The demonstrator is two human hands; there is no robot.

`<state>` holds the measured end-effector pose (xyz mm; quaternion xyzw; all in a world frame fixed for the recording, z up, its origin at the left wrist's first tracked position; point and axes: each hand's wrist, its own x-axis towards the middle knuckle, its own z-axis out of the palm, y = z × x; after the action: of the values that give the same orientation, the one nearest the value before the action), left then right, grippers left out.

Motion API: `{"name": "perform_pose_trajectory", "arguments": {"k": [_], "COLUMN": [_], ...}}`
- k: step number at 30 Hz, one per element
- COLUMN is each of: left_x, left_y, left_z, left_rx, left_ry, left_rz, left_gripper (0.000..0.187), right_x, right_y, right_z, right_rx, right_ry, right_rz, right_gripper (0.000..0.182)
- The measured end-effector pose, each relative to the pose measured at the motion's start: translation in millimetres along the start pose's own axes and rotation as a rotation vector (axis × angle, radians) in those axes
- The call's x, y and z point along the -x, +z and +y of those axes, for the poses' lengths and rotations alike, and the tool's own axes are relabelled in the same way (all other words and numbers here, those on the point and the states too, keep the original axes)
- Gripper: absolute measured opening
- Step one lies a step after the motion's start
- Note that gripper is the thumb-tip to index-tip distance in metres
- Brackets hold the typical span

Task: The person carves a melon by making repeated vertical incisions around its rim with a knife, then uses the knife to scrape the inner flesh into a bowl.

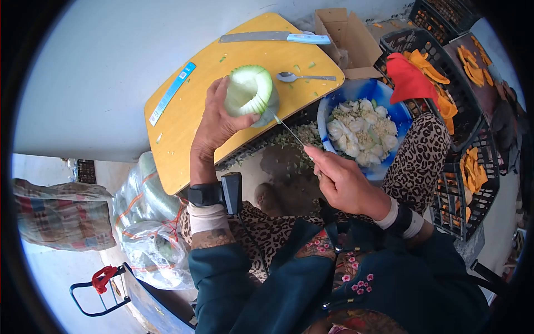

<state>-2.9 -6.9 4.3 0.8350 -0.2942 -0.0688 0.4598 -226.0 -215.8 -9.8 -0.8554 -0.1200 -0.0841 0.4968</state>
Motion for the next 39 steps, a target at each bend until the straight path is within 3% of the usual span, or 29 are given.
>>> {"name": "perform_pose_trajectory", "arguments": {"k": [2,6,9,10,13,16,19,20,23,31,39], "left_x": [-1,0,2,3,4,2,0,-1,1,0,1], "left_y": [-1,-2,-3,-2,-2,-4,-5,-5,-7,-6,-5], "left_z": [5,-2,4,4,3,4,0,-2,3,0,3], "left_rx": [0.009,-0.162,-0.251,-0.257,-0.207,-0.097,-0.132,-0.171,-0.030,-0.017,-0.032], "left_ry": [-0.023,-0.015,-0.031,-0.036,-0.045,-0.029,-0.007,0.001,-0.053,-0.068,-0.079], "left_rz": [-0.014,-0.034,-0.060,-0.061,-0.068,-0.075,-0.063,-0.057,-0.041,0.011,-0.004], "left_gripper": [0.111,0.115,0.121,0.123,0.129,0.130,0.128,0.128,0.124,0.121,0.122], "right_x": [8,8,1,-4,-29,-49,-47,-38,-10,-12,-40], "right_y": [-9,-17,-22,-19,-6,21,43,39,35,8,32], "right_z": [-4,2,23,22,29,34,21,5,8,14,25], "right_rx": [0.109,0.143,0.251,0.245,0.200,0.220,0.161,0.071,-0.025,0.063,0.189], "right_ry": [-0.022,0.025,0.153,0.179,0.126,0.090,0.032,0.168,0.158,0.090,0.104], "right_rz": [-0.048,0.250,0.093,0.170,0.347,0.382,0.195,0.031,-0.046,0.217,0.298], "right_gripper": [0.057,0.055,0.053,0.051,0.053,0.058,0.059,0.058,0.056,0.057,0.055]}}
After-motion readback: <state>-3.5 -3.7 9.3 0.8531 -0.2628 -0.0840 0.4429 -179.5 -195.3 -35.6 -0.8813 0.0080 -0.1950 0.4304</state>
